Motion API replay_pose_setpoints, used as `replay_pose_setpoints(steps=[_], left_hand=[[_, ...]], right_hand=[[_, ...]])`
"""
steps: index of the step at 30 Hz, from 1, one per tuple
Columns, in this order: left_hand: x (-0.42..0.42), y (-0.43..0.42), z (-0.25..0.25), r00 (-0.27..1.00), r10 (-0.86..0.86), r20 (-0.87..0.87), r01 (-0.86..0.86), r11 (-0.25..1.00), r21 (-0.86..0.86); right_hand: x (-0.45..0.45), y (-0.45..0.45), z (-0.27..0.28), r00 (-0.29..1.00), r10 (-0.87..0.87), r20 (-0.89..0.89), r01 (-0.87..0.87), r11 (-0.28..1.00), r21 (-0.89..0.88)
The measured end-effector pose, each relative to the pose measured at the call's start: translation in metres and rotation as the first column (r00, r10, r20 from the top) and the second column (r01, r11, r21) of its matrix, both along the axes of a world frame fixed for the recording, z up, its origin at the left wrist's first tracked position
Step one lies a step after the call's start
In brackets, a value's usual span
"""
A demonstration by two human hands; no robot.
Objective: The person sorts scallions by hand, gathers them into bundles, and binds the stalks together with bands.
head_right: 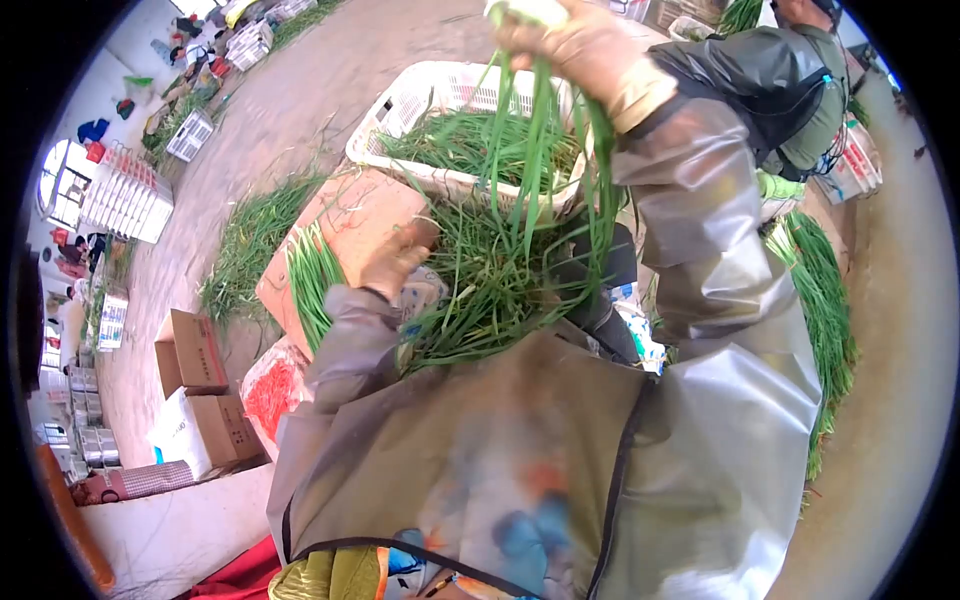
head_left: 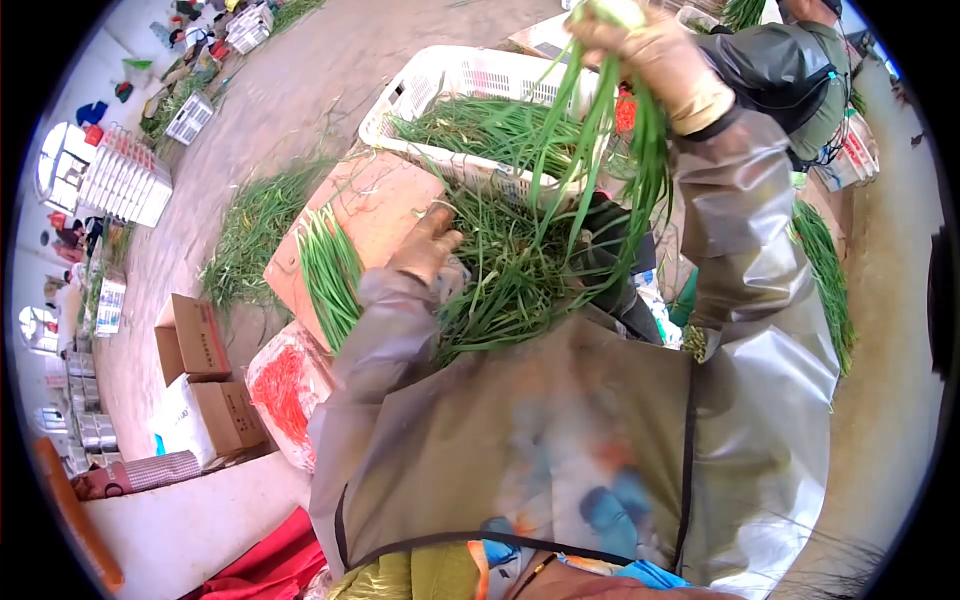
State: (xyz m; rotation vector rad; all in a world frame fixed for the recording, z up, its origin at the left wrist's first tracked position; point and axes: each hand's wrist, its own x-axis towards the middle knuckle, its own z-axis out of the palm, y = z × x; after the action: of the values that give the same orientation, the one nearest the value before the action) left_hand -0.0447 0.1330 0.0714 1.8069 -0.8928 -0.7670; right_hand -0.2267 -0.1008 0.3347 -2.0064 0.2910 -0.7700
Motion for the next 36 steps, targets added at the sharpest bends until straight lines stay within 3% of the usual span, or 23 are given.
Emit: replay_pose_setpoints(steps=[1, 2, 3, 4, 6, 8, 9, 10, 12, 14, 15, 18, 22, 24, 25, 26, 27, 28, 29, 30, 31, 32, 36], left_hand=[[0.001, 0.008, 0.017, 0.986, 0.017, -0.167, -0.043, 0.988, -0.148], [-0.005, 0.011, 0.048, 0.950, -0.021, -0.311, -0.074, 0.954, -0.290], [-0.018, 0.013, 0.084, 0.894, -0.075, -0.442, -0.132, 0.898, -0.420], [-0.027, 0.013, 0.116, 0.958, -0.137, -0.253, -0.026, 0.834, -0.552], [-0.048, 0.005, 0.155, 0.919, -0.293, -0.264, 0.009, 0.684, -0.729], [-0.042, -0.001, 0.129, 0.837, -0.414, -0.357, 0.023, 0.678, -0.734], [-0.037, 0.001, 0.113, 0.570, -0.552, -0.609, 0.046, 0.761, -0.647], [-0.045, -0.003, 0.104, 0.401, -0.550, -0.733, -0.042, 0.788, -0.614], [-0.054, -0.001, 0.101, 0.477, -0.463, -0.747, 0.030, 0.858, -0.512], [-0.062, 0.004, 0.102, 0.504, -0.396, -0.767, 0.055, 0.901, -0.429], [-0.064, 0.006, 0.104, 0.495, -0.434, -0.752, 0.087, 0.886, -0.455], [-0.064, 0.004, 0.100, 0.481, -0.465, -0.743, 0.114, 0.874, -0.473], [-0.063, 0.004, 0.100, 0.517, -0.442, -0.733, 0.106, 0.883, -0.458], [-0.063, 0.007, 0.101, 0.555, -0.437, -0.708, 0.107, 0.881, -0.461], [-0.062, 0.008, 0.101, 0.593, -0.430, -0.681, 0.105, 0.880, -0.464], [-0.061, 0.009, 0.102, 0.595, -0.430, -0.679, 0.101, 0.878, -0.467], [-0.061, 0.012, 0.102, 0.573, -0.438, -0.693, 0.087, 0.873, -0.480], [-0.062, 0.016, 0.101, 0.550, -0.444, -0.707, 0.072, 0.869, -0.490], [-0.062, 0.014, 0.099, 0.559, -0.427, -0.711, 0.070, 0.878, -0.473], [-0.061, 0.018, 0.098, 0.562, -0.423, -0.711, 0.065, 0.879, -0.472], [-0.060, 0.023, 0.098, 0.563, -0.436, -0.702, 0.056, 0.867, -0.494], [-0.059, 0.027, 0.097, 0.562, -0.450, -0.694, 0.047, 0.855, -0.517], [-0.046, 0.043, 0.071, 0.519, -0.465, -0.717, -0.107, 0.797, -0.594]], right_hand=[[0.012, -0.009, -0.018, 0.992, 0.080, -0.102, -0.088, 0.993, -0.084], [0.021, 0.001, -0.039, 0.945, 0.318, 0.081, -0.327, 0.933, 0.151], [0.028, 0.018, -0.048, 0.943, 0.329, 0.049, -0.331, 0.915, 0.232], [0.033, 0.038, -0.054, 0.938, 0.347, 0.015, -0.334, 0.890, 0.311], [0.039, 0.076, -0.057, 0.901, 0.432, -0.039, -0.321, 0.723, 0.612], [0.051, 0.105, -0.071, 0.865, 0.475, 0.163, -0.433, 0.540, 0.722], [0.057, 0.116, -0.078, 0.883, 0.425, 0.197, -0.436, 0.591, 0.679], [0.061, 0.122, -0.090, 0.900, 0.370, 0.232, -0.428, 0.642, 0.636], [0.071, 0.112, -0.106, 0.914, 0.325, 0.243, -0.405, 0.695, 0.595], [0.069, 0.090, -0.112, 0.973, 0.230, 0.032, -0.204, 0.784, 0.586], [0.068, 0.079, -0.110, 0.971, 0.237, -0.020, -0.151, 0.679, 0.718], [0.073, 0.052, -0.116, 0.973, 0.229, -0.017, -0.208, 0.909, 0.362], [0.084, 0.046, -0.106, 0.974, 0.171, -0.147, -0.151, 0.980, 0.132], [0.080, 0.049, -0.091, 0.972, -0.015, -0.235, -0.039, 0.974, -0.224], [0.078, 0.045, -0.087, 0.986, -0.053, -0.158, 0.005, 0.956, -0.293], [0.089, 0.007, -0.107, 0.996, -0.020, 0.085, 0.040, 0.972, -0.230], [0.075, -0.001, -0.088, 0.915, 0.159, 0.372, -0.224, 0.965, 0.137], [0.070, -0.045, -0.086, 0.976, -0.092, 0.195, 0.122, 0.982, -0.146], [0.051, -0.057, -0.068, 0.930, -0.334, 0.156, 0.344, 0.938, -0.044], [0.034, -0.081, -0.065, 0.850, -0.454, 0.267, 0.464, 0.885, 0.026], [0.018, -0.127, -0.075, 0.818, -0.432, 0.379, 0.291, 0.880, 0.374], [-0.005, -0.155, -0.074, 0.753, -0.539, 0.378, 0.283, 0.783, 0.554], [-0.122, -0.254, -0.123, 0.556, -0.813, 0.175, 0.699, 0.571, 0.431]])
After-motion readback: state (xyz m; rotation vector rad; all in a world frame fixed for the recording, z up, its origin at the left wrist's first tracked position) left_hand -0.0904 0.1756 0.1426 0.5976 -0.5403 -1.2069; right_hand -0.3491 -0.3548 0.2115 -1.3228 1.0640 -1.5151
